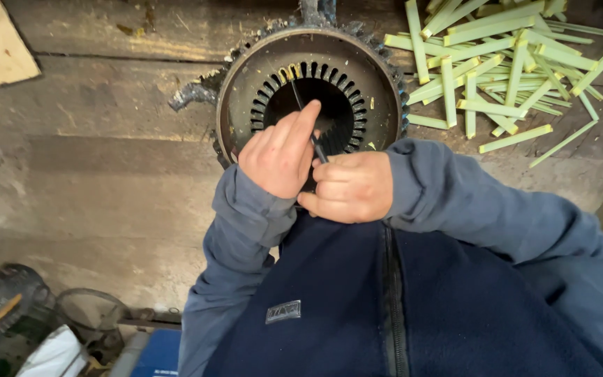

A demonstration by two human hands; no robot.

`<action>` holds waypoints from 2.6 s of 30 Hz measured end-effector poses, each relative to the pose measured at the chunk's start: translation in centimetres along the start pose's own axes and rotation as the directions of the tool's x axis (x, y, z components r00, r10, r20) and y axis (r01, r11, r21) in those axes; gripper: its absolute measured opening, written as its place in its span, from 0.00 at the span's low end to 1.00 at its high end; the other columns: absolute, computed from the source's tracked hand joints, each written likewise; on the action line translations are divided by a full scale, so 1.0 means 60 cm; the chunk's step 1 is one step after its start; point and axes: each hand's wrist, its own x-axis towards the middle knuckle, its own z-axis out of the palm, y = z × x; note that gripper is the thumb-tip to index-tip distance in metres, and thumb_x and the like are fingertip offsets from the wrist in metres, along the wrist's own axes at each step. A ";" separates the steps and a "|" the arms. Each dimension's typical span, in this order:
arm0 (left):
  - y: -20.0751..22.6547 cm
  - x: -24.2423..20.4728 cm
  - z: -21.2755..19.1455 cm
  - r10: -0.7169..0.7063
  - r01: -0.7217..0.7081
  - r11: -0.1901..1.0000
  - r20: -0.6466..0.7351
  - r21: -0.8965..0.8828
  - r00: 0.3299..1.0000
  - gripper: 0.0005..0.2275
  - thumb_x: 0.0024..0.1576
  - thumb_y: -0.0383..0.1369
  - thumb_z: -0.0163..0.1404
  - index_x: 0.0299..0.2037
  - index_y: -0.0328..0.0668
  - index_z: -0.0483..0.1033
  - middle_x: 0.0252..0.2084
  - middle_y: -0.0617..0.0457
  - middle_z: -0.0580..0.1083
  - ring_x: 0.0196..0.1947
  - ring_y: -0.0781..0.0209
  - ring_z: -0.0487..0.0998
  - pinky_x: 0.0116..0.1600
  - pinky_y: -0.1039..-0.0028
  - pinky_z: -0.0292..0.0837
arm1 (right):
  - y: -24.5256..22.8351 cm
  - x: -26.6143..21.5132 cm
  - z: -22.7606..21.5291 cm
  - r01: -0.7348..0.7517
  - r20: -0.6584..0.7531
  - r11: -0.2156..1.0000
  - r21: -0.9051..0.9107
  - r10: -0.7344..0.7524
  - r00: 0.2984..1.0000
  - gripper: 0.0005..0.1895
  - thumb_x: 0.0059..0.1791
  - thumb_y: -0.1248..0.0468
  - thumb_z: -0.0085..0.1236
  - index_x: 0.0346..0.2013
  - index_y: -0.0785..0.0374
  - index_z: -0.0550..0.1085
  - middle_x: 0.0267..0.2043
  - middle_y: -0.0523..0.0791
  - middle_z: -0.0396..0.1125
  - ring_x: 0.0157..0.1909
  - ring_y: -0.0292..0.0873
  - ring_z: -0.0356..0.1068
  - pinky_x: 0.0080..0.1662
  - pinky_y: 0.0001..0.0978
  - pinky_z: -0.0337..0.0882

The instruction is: The person uses a small metal tool to scrape debris from the slots of a circular metal component. They then flip the component to reveal a blue, finned side and continue scraping the exterior fins and edges.

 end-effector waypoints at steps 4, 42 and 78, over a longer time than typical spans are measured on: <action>0.005 0.006 0.003 0.037 -0.036 0.998 -0.009 0.054 0.999 0.20 0.62 0.26 0.53 0.65 0.46 0.70 0.52 0.53 0.75 0.42 0.54 0.77 0.48 0.66 0.74 | -0.016 -0.009 0.003 -0.071 -0.063 0.997 -0.024 0.070 0.996 0.13 0.50 0.66 0.67 0.46 0.69 0.78 0.33 0.45 0.66 0.42 0.46 0.72 0.49 0.35 0.75; -0.050 -0.012 -0.003 0.226 -0.250 0.960 0.176 0.128 0.958 0.30 0.60 0.36 0.56 0.73 0.36 0.65 0.65 0.42 0.66 0.62 0.46 0.69 0.69 0.58 0.63 | -0.120 0.069 0.074 -0.833 -0.153 0.202 -0.516 0.935 0.321 0.29 0.50 0.65 0.62 0.67 0.58 0.71 0.30 0.42 0.64 0.27 0.44 0.68 0.28 0.37 0.68; -0.065 -0.006 0.010 0.238 -0.258 0.964 0.233 0.058 0.943 0.26 0.65 0.31 0.40 0.74 0.27 0.59 0.76 0.36 0.57 0.77 0.42 0.55 0.79 0.53 0.46 | -0.112 0.076 0.084 -0.756 -0.072 0.206 -0.622 0.946 0.317 0.34 0.46 0.67 0.57 0.68 0.65 0.69 0.28 0.43 0.62 0.24 0.43 0.66 0.27 0.36 0.68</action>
